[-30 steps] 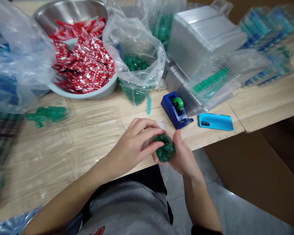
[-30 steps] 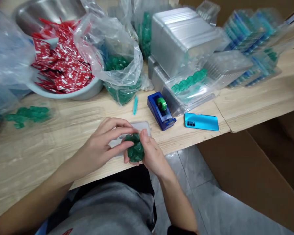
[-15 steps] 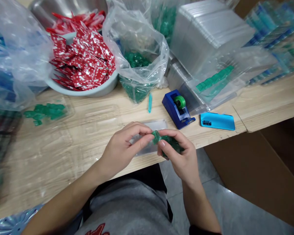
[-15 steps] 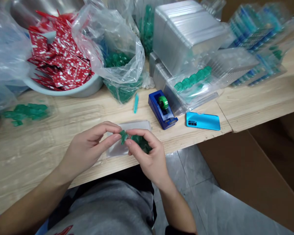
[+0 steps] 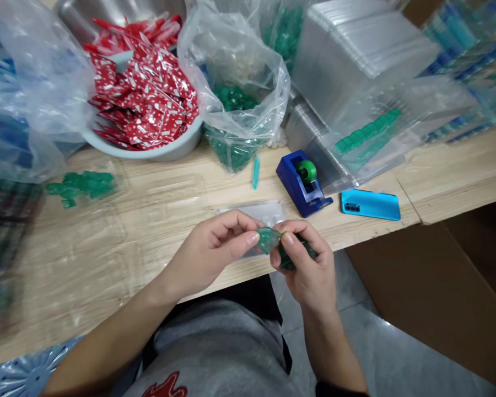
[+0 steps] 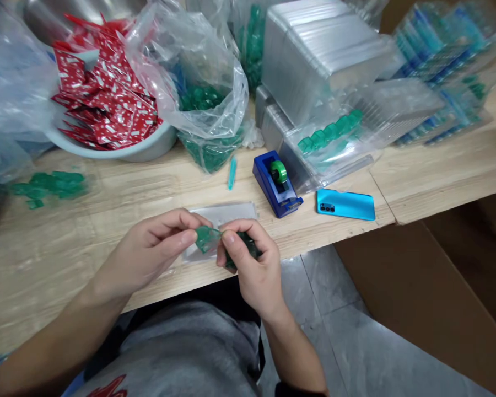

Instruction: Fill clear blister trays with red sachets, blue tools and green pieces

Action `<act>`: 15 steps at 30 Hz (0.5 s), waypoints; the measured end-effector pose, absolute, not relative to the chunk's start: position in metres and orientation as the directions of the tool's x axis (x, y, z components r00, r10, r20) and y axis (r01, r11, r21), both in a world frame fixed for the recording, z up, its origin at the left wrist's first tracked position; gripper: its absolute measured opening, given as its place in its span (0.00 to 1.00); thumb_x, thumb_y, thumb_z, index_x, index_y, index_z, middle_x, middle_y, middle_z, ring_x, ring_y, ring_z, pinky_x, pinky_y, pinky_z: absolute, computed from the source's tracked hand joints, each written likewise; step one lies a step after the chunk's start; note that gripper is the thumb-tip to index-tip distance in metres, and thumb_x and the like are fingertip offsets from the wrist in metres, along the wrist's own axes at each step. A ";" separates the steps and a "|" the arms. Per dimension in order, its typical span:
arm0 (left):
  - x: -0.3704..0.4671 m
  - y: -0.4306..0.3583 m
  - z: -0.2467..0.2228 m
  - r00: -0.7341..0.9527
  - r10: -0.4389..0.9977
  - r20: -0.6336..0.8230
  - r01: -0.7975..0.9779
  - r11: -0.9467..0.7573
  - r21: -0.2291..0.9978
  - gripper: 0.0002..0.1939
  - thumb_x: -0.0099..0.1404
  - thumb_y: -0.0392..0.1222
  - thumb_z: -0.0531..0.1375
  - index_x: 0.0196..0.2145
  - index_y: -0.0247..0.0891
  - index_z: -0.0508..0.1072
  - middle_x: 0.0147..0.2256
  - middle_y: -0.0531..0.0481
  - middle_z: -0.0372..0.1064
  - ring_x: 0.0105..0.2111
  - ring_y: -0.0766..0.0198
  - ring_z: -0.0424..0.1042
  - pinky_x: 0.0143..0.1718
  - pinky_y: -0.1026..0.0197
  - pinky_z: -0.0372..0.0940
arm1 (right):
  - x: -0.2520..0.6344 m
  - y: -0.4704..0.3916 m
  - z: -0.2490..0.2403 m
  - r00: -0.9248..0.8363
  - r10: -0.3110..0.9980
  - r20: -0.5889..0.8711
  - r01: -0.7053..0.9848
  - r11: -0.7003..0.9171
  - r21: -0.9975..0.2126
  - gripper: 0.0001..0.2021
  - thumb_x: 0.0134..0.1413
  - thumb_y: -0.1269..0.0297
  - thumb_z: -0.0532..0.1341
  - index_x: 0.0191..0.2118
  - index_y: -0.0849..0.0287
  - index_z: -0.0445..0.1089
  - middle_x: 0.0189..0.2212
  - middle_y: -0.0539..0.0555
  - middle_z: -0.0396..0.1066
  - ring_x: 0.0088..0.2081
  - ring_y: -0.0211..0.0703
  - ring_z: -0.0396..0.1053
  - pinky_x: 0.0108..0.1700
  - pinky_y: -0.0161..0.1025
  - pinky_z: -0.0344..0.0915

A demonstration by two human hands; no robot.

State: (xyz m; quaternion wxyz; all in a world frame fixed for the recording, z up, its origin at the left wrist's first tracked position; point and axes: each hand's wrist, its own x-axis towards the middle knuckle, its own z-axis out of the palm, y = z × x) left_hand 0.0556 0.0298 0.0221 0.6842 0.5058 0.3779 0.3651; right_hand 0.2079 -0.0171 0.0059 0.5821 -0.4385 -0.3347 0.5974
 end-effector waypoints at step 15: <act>0.050 0.024 0.019 0.348 0.927 -0.139 -0.337 0.262 0.904 0.12 0.58 0.48 0.68 0.28 0.37 0.75 0.36 0.51 0.76 0.30 0.69 0.74 0.34 0.65 0.70 | 0.222 0.000 -0.004 0.243 0.709 0.662 0.772 0.272 -0.575 0.09 0.56 0.78 0.56 0.35 0.55 0.64 0.29 0.48 0.67 0.34 0.37 0.68 0.38 0.37 0.66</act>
